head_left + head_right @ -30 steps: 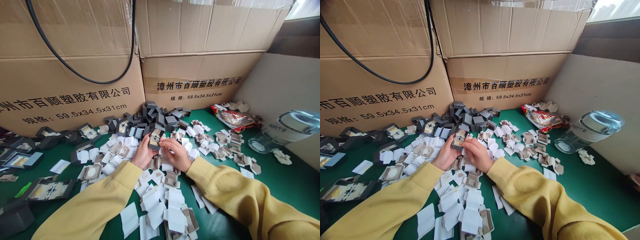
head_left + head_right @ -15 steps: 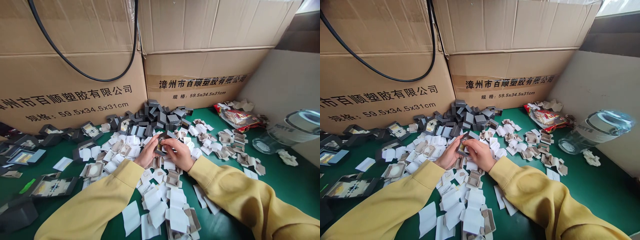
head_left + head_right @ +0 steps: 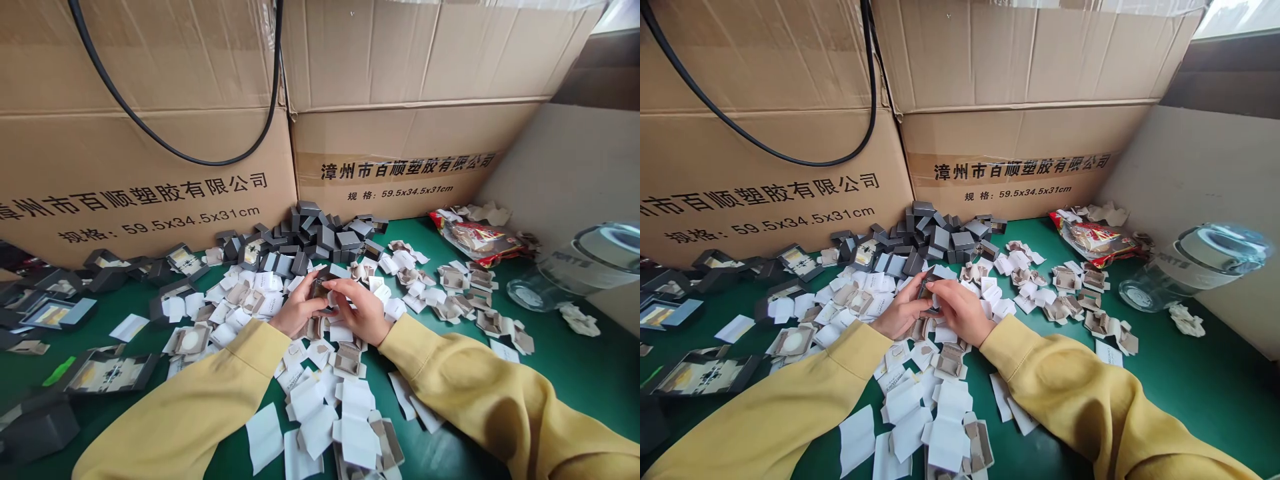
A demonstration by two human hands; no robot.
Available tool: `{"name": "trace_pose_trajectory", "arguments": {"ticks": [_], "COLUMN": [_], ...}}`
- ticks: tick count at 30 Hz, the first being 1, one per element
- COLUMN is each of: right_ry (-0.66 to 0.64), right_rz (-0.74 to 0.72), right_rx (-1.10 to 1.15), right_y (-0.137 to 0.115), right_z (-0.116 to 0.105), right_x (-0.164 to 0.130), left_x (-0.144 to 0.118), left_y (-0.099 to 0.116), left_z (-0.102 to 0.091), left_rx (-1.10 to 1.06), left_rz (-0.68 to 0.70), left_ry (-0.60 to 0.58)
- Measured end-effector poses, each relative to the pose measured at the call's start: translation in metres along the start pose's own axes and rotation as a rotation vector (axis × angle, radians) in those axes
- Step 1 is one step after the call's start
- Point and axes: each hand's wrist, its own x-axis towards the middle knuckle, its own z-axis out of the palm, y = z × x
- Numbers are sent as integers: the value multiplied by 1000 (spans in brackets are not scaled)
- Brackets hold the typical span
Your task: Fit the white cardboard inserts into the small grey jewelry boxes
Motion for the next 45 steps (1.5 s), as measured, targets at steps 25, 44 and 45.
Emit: {"name": "trace_pose_trajectory", "arguments": {"ticks": [25,44,45], "right_ry": [-144,-201,-191], "right_rz": [-218,-153,-145], "right_rx": [-132,-355,-328], "right_y": [13,11,12], "right_z": [11,5,4], "right_x": [-3,0,0], "left_x": [2,6,5], "left_y": [-4,-12,-12], "left_z": [14,6,6], "left_rx": [308,678,677], "left_rz": [244,443,436], "left_ry": [201,180,177]}}
